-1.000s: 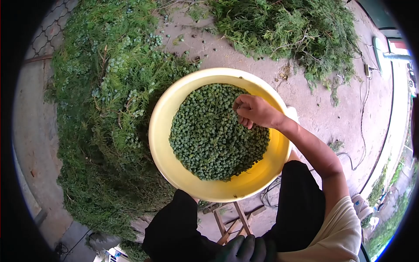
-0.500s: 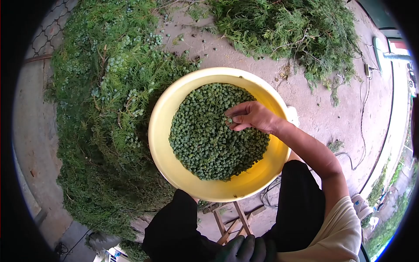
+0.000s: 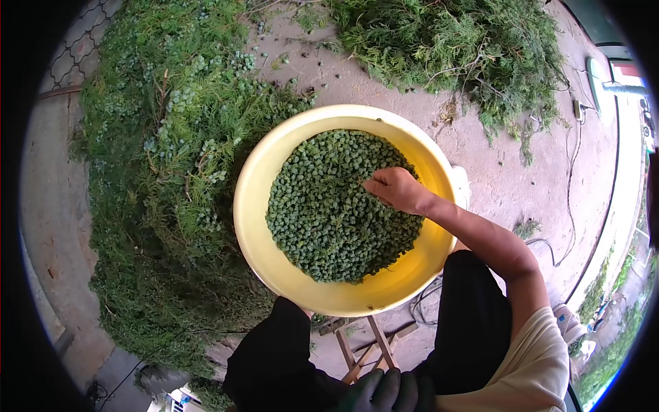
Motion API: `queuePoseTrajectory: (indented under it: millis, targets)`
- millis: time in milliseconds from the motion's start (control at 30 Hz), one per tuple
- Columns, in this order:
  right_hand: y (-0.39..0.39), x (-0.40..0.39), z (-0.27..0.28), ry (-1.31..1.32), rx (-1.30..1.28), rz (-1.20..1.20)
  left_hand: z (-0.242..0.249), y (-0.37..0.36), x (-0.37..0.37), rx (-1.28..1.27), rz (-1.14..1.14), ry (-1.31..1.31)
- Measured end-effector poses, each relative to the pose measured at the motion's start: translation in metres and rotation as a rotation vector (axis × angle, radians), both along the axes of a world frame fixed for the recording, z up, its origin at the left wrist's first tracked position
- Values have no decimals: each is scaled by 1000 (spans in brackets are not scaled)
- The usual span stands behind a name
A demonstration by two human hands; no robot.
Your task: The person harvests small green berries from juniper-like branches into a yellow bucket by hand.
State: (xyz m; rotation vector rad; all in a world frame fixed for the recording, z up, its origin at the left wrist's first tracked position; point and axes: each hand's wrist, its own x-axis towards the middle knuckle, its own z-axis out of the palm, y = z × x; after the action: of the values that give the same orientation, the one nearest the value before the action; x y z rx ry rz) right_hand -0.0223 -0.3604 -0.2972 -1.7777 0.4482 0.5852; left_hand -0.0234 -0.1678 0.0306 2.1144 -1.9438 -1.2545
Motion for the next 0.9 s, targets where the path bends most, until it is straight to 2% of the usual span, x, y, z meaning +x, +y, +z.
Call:
queuePoseTrajectory:
  millis: [33,100,133,167,200,233,300,433,533,700,833,900]
  targets:
    - [0,0,2,0,0,0,0,0,1,-4,-23,-9]
    - [2,1,7,250,441,-234,0,1,0,-3,-23,-19]
    - [1,1,5,250,441,-235,0,1,-1,-3,-23,-29]
    - [-1,-1,3,276,574,-285,0,1,-1,-3,-23,-29]
    - [-2,-2,2,301,708,-336,-1,1,-1,-18,-94,-88]
    - [0,-2,2,301,708,-336,-1,1,-2,-32,-164,-146]
    - [5,-1,5,240,976,-526,-1,0,1,-24,-114,-97]
    - [5,-2,-5,230,1023,-513,-2,-2,6,-13,-48,9]
    - [5,-1,-4,251,965,-518,-3,-1,5,-23,-58,-16]
    - [4,-1,2,249,757,-409,-2,-1,6,-30,-11,-12]
    - [7,-1,-5,148,724,-335,-1,0,3,-8,44,26]
    - [10,0,-4,128,581,-322,-2,2,5,-25,35,34]
